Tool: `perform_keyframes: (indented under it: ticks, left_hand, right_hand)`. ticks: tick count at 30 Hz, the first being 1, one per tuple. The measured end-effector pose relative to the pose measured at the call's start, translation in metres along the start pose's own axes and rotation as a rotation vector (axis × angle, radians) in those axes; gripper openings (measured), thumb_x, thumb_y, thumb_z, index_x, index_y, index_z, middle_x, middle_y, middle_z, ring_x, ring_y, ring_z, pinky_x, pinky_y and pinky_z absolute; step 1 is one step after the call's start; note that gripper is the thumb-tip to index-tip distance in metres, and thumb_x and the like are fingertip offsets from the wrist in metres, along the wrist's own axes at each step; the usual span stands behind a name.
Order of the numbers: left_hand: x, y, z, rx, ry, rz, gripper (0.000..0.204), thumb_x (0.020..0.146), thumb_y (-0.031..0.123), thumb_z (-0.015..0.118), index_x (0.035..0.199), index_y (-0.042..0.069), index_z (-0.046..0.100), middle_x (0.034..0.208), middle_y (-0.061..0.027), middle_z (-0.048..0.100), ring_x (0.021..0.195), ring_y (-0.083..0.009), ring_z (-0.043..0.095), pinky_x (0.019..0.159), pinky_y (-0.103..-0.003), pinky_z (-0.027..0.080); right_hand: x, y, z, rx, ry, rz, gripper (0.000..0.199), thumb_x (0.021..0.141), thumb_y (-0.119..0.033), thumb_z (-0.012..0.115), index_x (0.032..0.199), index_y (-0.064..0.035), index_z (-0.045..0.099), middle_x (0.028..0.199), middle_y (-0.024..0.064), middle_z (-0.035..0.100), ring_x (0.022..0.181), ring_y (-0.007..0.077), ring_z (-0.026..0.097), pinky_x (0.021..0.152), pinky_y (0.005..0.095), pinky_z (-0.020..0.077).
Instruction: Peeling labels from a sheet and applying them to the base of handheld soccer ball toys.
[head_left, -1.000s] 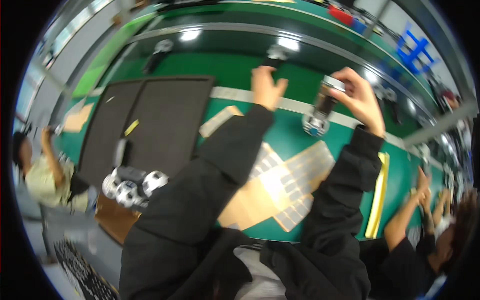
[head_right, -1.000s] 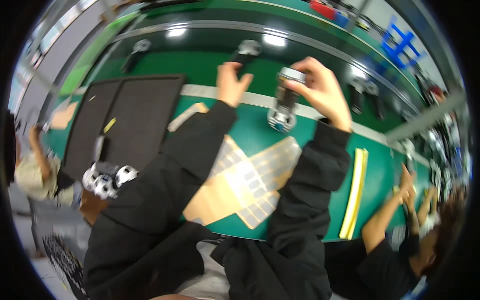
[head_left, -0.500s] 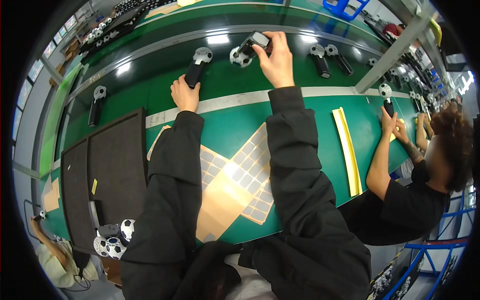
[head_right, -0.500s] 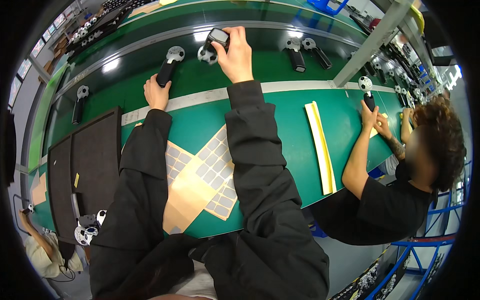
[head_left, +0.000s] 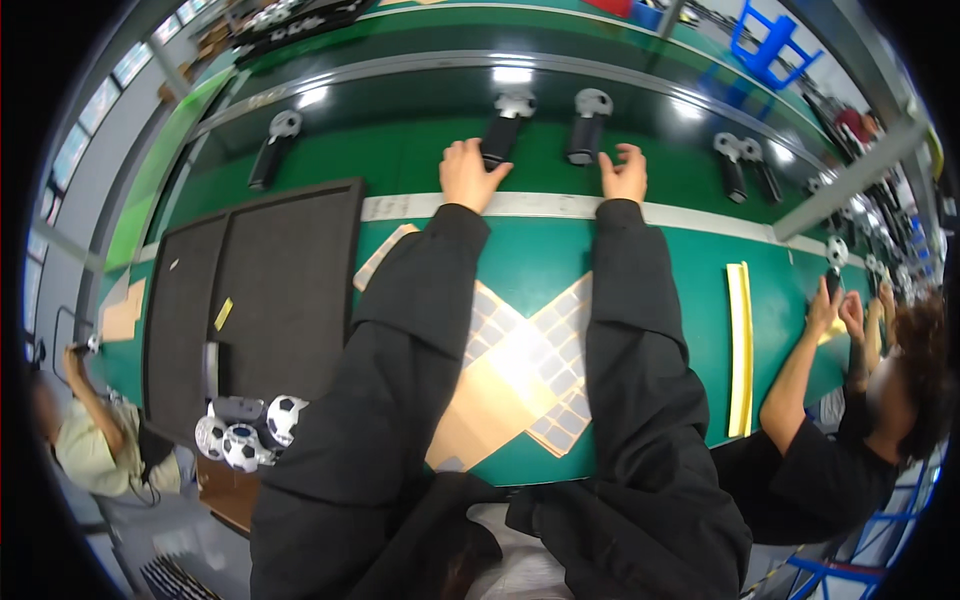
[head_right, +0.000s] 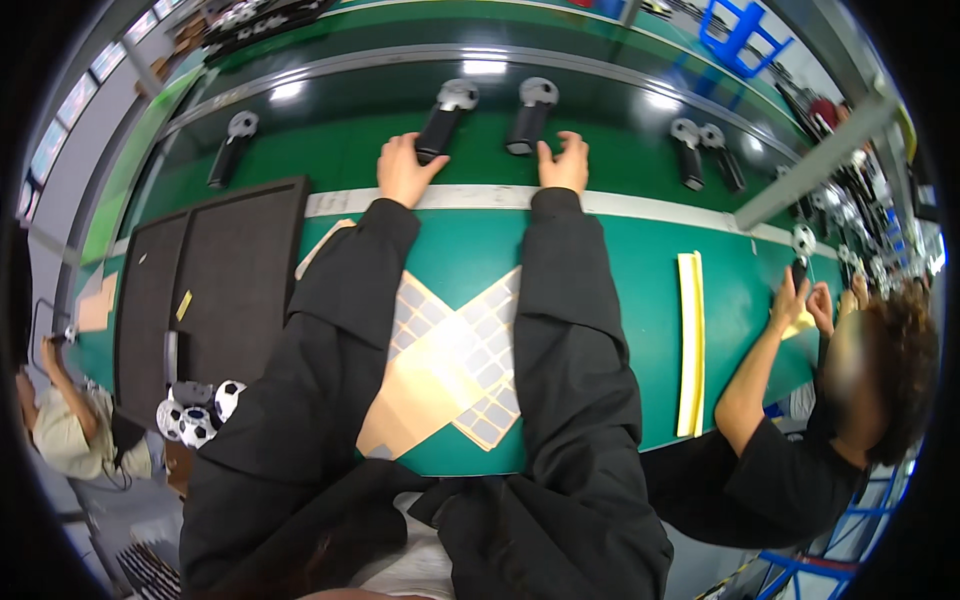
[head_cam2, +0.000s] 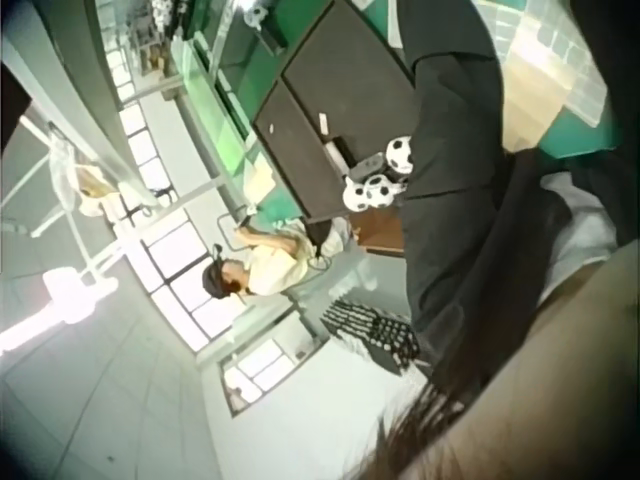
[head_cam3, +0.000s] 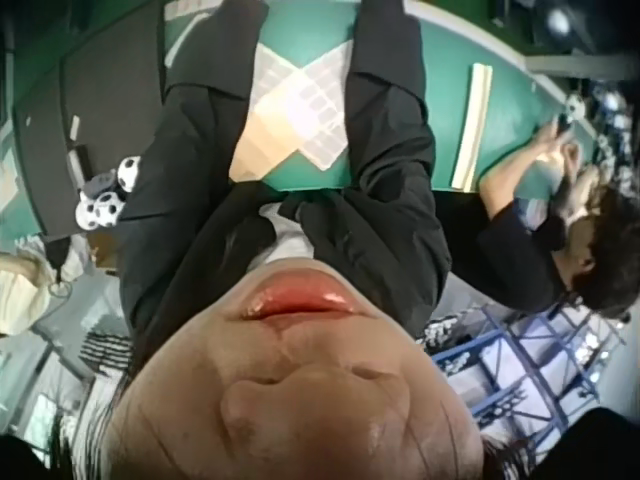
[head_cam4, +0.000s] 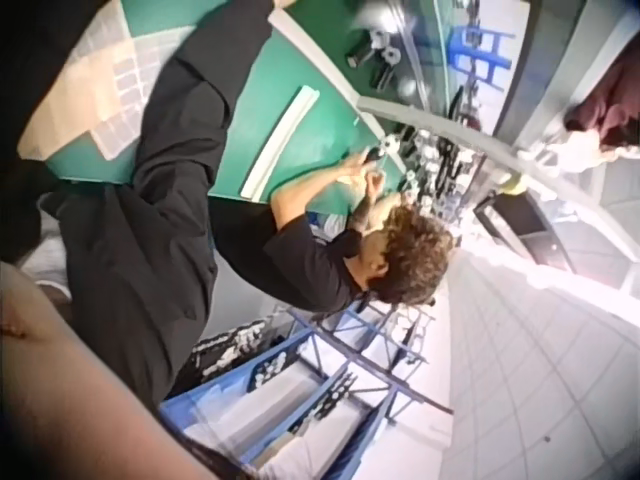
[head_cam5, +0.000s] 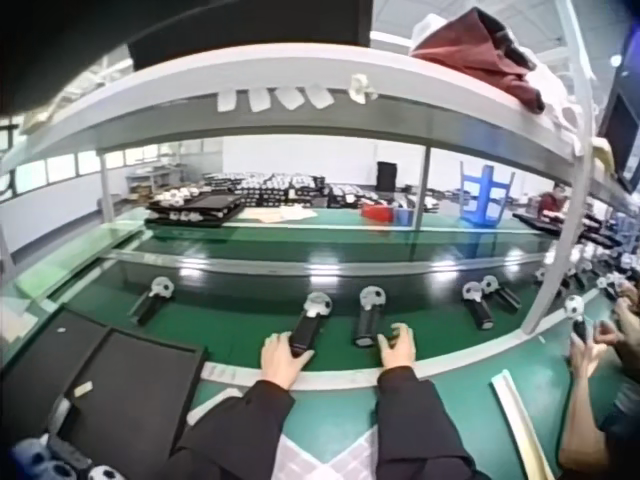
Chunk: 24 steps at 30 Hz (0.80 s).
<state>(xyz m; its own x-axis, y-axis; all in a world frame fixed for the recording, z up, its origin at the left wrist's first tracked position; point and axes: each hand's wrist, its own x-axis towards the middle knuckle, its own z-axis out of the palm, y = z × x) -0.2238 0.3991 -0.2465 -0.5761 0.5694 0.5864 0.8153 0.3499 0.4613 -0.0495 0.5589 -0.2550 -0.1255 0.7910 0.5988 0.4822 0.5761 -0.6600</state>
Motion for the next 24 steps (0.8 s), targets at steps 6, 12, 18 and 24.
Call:
perform_keyframes:
  ticks: [6, 12, 18, 24]
  left_hand:
    - [-0.004, -0.003, -0.009, 0.006, -0.06, 0.096, 0.049, 0.062, 0.026, 0.069, 0.102, 0.003, 0.051, 0.088, -0.0138, 0.054, 0.081, -0.0312, 0.052, 0.07, -0.038, 0.042]
    - [-0.007, 0.002, -0.003, -0.029, -0.068, 0.126, 0.049, 0.065, 0.026, 0.067, 0.104, 0.003, 0.049, 0.092, -0.0134, 0.05, 0.084, -0.0298, 0.05, 0.074, -0.036, 0.04]
    - [-0.01, 0.006, 0.005, -0.063, -0.086, 0.205, 0.051, 0.067, 0.027, 0.065, 0.108, 0.003, 0.047, 0.096, -0.0124, 0.049, 0.088, -0.0288, 0.049, 0.076, -0.036, 0.039]
    - [-0.01, 0.011, 0.001, -0.148, -0.245, 0.292, 0.057, 0.068, 0.029, 0.065, 0.114, 0.002, 0.044, 0.101, -0.0133, 0.049, 0.089, -0.0295, 0.049, 0.078, -0.035, 0.039]
  right_hand:
    - [-0.006, -0.021, 0.02, -0.251, -0.004, -0.142, 0.067, 0.067, -0.048, 0.064, 0.119, -0.0128, 0.041, 0.099, 0.0152, 0.051, 0.085, 0.0294, 0.053, 0.072, 0.0395, 0.0438]
    - [0.008, -0.007, 0.022, -0.399, -0.115, 0.022, 0.064, 0.064, -0.041, 0.067, 0.118, -0.0182, 0.041, 0.104, 0.0138, 0.053, 0.092, 0.0331, 0.053, 0.075, 0.043, 0.0436]
    - [0.009, 0.005, 0.024, -0.393, -0.001, 0.072, 0.058, 0.065, -0.028, 0.067, 0.116, -0.0188, 0.042, 0.101, 0.013, 0.055, 0.09, 0.0328, 0.054, 0.077, 0.0415, 0.0432]
    - [0.008, 0.003, 0.024, -0.275, 0.12, 0.123, 0.047, 0.064, -0.024, 0.065, 0.107, -0.0156, 0.049, 0.092, 0.0125, 0.06, 0.083, 0.0328, 0.057, 0.073, 0.0398, 0.0446]
